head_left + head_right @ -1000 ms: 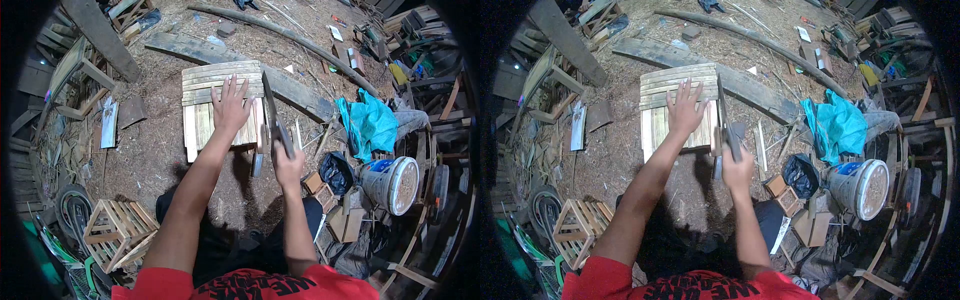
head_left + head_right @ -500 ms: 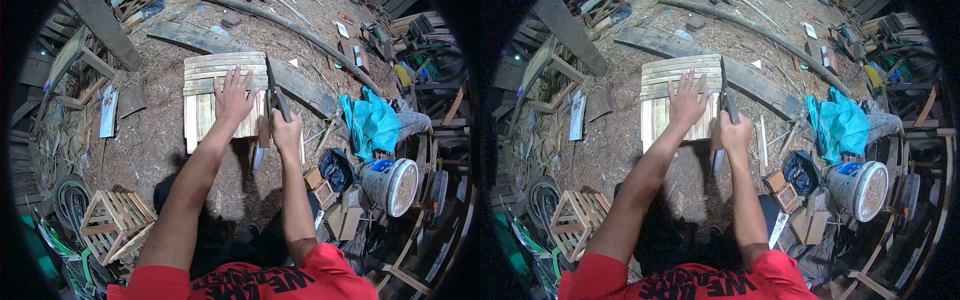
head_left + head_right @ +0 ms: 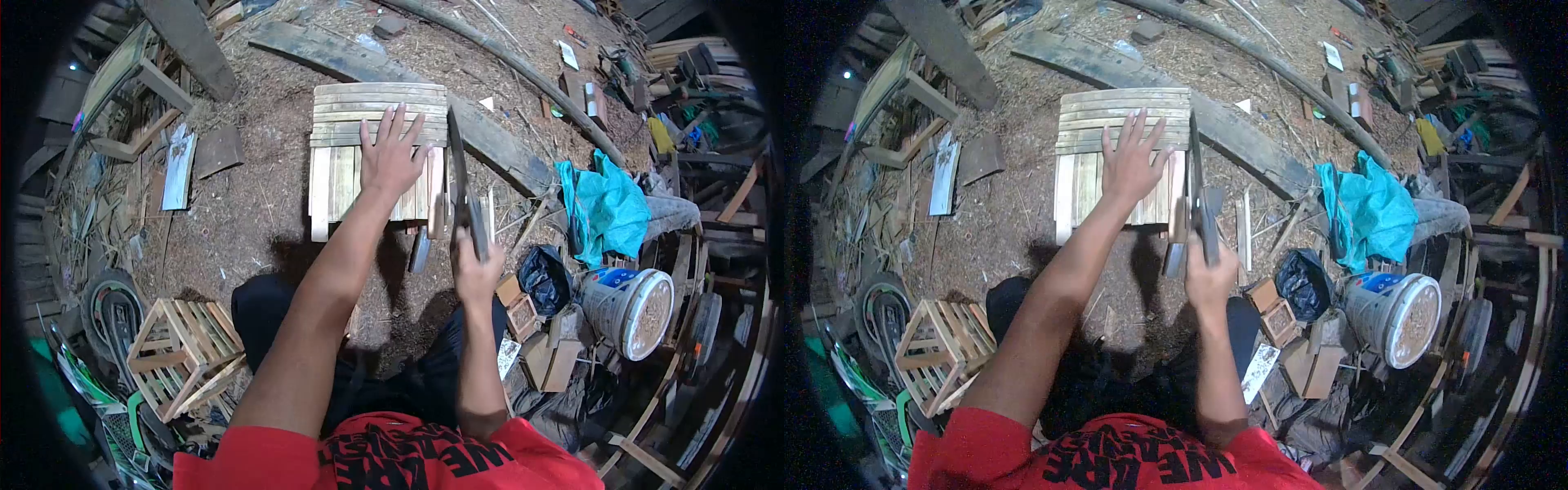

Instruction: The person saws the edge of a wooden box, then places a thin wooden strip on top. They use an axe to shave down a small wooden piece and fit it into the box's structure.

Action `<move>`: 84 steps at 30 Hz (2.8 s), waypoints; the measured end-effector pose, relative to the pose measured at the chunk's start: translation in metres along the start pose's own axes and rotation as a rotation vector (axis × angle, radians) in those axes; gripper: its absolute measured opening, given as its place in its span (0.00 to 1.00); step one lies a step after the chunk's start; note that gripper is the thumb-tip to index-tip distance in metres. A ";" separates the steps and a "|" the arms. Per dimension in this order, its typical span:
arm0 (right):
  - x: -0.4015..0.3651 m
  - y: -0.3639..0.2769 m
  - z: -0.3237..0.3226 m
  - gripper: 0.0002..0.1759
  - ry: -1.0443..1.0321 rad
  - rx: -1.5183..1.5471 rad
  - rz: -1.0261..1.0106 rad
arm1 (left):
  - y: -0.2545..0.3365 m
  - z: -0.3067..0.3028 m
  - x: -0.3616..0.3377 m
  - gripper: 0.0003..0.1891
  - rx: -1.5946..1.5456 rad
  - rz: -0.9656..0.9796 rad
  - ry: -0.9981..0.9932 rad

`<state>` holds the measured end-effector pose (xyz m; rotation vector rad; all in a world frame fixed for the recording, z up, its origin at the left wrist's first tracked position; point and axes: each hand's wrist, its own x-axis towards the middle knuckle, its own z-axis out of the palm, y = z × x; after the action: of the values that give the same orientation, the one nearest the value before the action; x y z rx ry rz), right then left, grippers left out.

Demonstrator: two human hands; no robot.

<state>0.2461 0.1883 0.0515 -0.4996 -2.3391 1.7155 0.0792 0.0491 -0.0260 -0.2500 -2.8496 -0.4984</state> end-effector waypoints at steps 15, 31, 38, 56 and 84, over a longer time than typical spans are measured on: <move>-0.024 0.008 -0.015 0.14 0.025 0.032 0.031 | 0.004 0.003 0.000 0.31 -0.011 0.003 0.036; 0.057 0.000 0.018 0.16 -0.050 -0.017 0.005 | 0.004 0.007 -0.003 0.30 0.043 0.016 0.037; -0.009 0.013 -0.014 0.16 -0.021 0.065 0.106 | 0.005 0.004 0.004 0.30 0.033 0.010 0.034; 0.010 0.005 -0.014 0.16 -0.046 0.022 0.015 | 0.008 0.012 -0.003 0.30 0.056 0.011 0.087; -0.013 -0.003 -0.027 0.14 0.050 -0.048 0.044 | 0.004 0.009 0.014 0.29 0.054 -0.020 0.068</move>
<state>0.2670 0.2068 0.0628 -0.5991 -2.3558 1.6488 0.0647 0.0579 -0.0297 -0.1915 -2.7968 -0.4245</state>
